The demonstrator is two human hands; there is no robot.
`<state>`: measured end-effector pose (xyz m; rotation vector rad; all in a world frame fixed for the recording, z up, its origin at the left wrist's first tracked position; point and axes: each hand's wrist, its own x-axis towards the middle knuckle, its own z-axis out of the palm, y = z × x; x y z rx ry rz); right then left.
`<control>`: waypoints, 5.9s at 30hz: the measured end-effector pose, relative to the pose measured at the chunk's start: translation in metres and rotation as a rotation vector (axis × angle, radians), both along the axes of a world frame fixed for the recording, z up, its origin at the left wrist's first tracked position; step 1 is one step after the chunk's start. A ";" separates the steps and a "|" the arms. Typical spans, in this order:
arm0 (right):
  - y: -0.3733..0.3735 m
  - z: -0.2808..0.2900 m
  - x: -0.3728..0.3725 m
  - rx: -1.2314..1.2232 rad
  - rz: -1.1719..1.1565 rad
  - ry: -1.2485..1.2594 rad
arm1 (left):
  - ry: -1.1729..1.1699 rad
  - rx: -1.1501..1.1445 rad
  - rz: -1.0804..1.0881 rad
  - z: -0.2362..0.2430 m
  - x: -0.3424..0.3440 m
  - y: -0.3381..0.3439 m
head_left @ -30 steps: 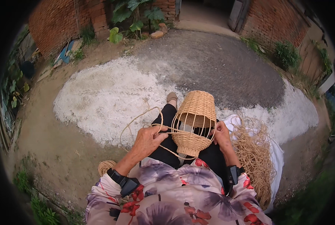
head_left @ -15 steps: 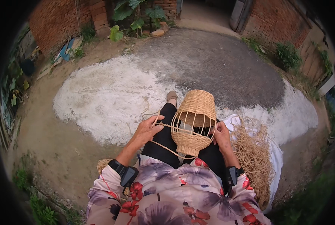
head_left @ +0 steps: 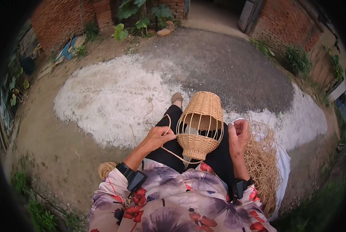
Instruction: Hand-weaving a small wicker basket using natural fibers.
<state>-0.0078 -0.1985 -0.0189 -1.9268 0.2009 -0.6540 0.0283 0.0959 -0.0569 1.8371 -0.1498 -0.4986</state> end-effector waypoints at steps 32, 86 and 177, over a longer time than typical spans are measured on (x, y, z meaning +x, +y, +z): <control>0.035 -0.011 -0.010 -0.089 0.162 0.090 | 0.030 -0.576 -0.244 0.105 -0.010 -0.039; 0.039 -0.008 -0.011 -0.215 0.065 0.356 | -0.165 -0.115 0.207 0.025 0.024 -0.002; 0.015 0.000 -0.008 -0.131 0.169 0.457 | -0.100 0.219 -0.193 0.034 0.011 0.034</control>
